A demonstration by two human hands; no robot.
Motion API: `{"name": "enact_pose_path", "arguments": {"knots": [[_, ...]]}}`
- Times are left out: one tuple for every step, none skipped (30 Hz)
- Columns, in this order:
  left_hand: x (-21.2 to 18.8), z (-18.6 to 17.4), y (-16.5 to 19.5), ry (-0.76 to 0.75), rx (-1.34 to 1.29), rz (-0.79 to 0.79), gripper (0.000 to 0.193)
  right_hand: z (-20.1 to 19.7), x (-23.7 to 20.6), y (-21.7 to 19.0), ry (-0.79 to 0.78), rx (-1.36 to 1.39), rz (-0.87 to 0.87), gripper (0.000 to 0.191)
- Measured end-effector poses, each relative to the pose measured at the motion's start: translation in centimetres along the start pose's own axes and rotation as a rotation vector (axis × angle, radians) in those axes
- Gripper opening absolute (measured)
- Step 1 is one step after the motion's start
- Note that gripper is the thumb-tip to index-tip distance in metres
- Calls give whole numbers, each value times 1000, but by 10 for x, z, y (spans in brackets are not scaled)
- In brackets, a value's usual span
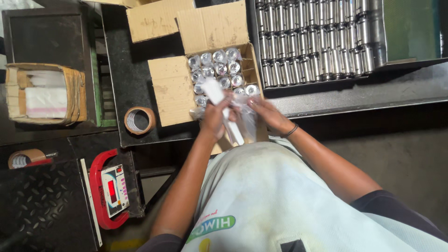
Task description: The person picks cylindrical metal parts from a tray, wraps each one in a small plastic bag, and places them into a cardboard box with dividers. The person then closes the box, seals it with tape, and stacks it with other boxes.
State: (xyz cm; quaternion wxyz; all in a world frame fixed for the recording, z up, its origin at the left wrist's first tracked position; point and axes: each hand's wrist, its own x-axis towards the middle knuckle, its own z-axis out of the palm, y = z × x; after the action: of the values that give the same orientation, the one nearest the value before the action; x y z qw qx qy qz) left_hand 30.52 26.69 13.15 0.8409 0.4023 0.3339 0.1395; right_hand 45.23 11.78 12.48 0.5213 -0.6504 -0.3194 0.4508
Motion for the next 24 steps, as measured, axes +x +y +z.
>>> {"name": "enact_pose_path", "arguments": {"knots": [[2, -9, -2, 62, -281, -57, 21, 1, 4, 3, -76, 243, 257, 37], [2, -18, -6, 93, -233, -74, 21, 2, 9, 6, -149, 489, 513, 38], [1, -25, -10, 120, -186, -86, 25, 1, 15, 5, -128, 404, 357, 37], [0, -32, -14, 147, -138, -96, 30, 0, 22, 2, -105, 319, 200, 37], [-2, -38, -18, 164, -147, -96, 31, -4, 32, -3, -79, 237, 52, 38], [-5, -42, -24, 183, -161, -102, 32, -7, 43, -10, 82, -116, 97, 39], [-7, -45, -28, 201, -173, -106, 34, -11, 57, -17, 240, -471, 133, 49], [-8, -46, -32, 199, -177, -96, 30, -16, 73, -25, 172, -833, -48, 39], [-9, -47, -35, 196, -182, -85, 27, -21, 90, -32, 95, -1190, -238, 30], [-9, -47, -37, 193, -184, -72, 24, -26, 108, -38, -152, -1178, -134, 33], [-10, -48, -38, 187, -171, -60, 22, -31, 125, -44, -398, -1149, -25, 37], [-12, -49, -38, 179, -160, -48, 21, -36, 141, -48, -641, -1111, 86, 41], [-14, -50, -37, 171, -149, -28, 20, -41, 154, -52, -616, -1105, 143, 39], [-17, -53, -35, 147, -165, -17, 21, -45, 165, -55, -592, -1092, 200, 36], [-21, -56, -33, 124, -189, -13, 22, -46, 169, -63, -575, -1081, 267, 34], [-26, -59, -32, 99, -217, -12, 23, -46, 170, -66, -481, -1227, 214, 32], [-31, -63, -29, 34, -194, -25, 25, -46, 170, -67, -379, -1366, 153, 29], [-35, -68, -26, -35, -169, -37, 29, -42, 164, -66, -268, -1501, 87, 26], [-36, -71, -23, -107, -142, -46, 33, -38, 156, -70, -294, -1434, 66, 34], [-36, -74, -21, -89, -108, -18, 34, -30, 144, -74, -318, -1363, 48, 42], [-35, -74, -20, -72, -77, 6, 35, -24, 131, -77, -342, -1291, 36, 50], [-32, -73, -19, -54, -50, 33, 36, -14, 116, -77, -297, -1165, -85, 42], [-27, -70, -20, 11, -128, 82, 37, -4, 103, -78, -252, -1040, -214, 34], [-20, -64, -22, 81, -206, 135, 39, 10, 89, -76, -112, -835, -275, 31]]}}
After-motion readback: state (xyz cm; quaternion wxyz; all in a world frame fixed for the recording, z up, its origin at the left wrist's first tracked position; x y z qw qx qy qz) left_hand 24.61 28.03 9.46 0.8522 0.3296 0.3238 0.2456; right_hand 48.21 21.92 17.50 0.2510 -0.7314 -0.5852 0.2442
